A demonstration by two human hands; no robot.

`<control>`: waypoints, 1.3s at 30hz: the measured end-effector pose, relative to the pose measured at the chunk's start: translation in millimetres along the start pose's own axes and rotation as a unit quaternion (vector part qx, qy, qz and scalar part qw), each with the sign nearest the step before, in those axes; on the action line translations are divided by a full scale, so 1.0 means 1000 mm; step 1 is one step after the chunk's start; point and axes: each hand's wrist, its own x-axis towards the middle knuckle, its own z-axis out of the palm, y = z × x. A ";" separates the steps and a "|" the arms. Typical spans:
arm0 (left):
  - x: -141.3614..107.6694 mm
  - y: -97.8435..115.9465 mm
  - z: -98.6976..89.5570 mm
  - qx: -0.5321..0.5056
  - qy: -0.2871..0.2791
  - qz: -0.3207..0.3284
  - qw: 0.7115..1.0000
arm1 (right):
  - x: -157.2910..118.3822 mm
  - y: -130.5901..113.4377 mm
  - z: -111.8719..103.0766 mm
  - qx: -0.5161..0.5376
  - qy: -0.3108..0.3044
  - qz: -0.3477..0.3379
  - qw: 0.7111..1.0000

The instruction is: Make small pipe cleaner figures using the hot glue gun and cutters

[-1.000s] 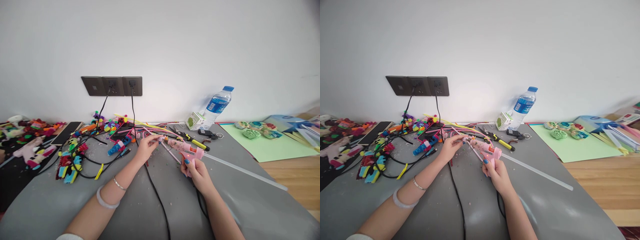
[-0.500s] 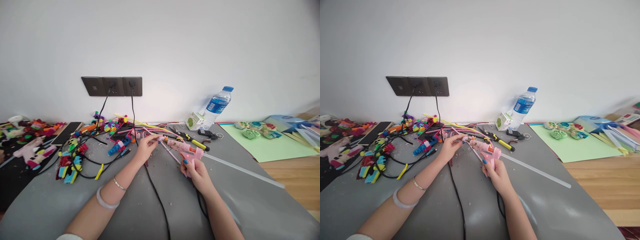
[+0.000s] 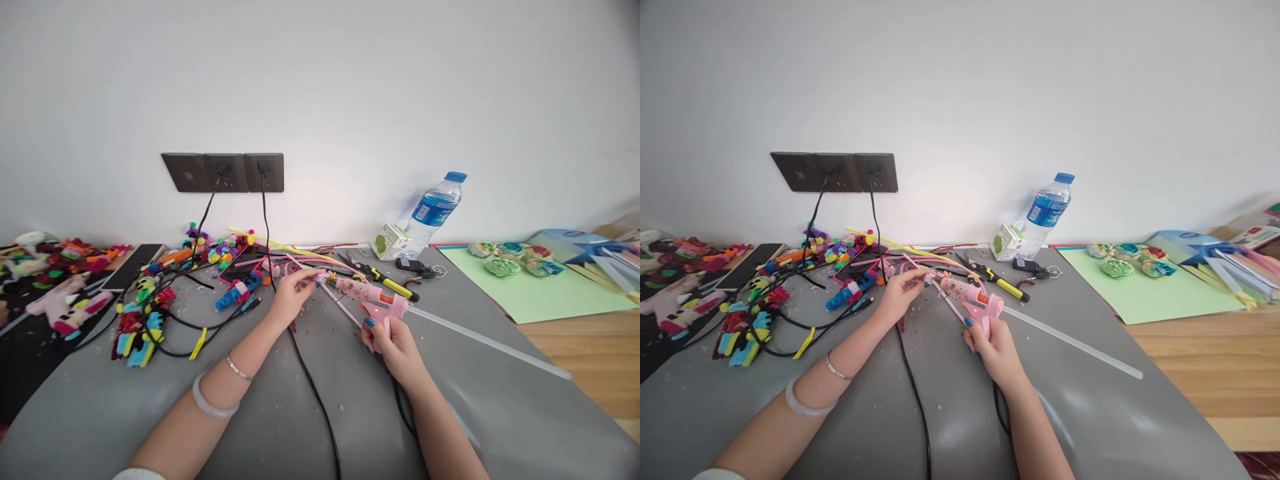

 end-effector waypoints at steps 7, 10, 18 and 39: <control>0.000 -0.001 0.000 0.002 -0.002 0.006 1.000 | 0.000 0.001 0.000 -0.004 0.005 0.000 1.000; 0.000 -0.001 0.000 0.004 0.001 0.005 1.000 | 0.000 0.001 -0.001 -0.011 -0.003 0.000 1.000; 0.000 -0.001 -0.001 0.003 0.012 0.002 1.000 | 0.001 -0.003 -0.001 -0.028 -0.036 -0.003 0.999; 0.001 -0.003 0.002 -0.022 -0.025 -0.020 0.999 | 0.001 0.005 -0.004 0.060 0.029 -0.031 0.997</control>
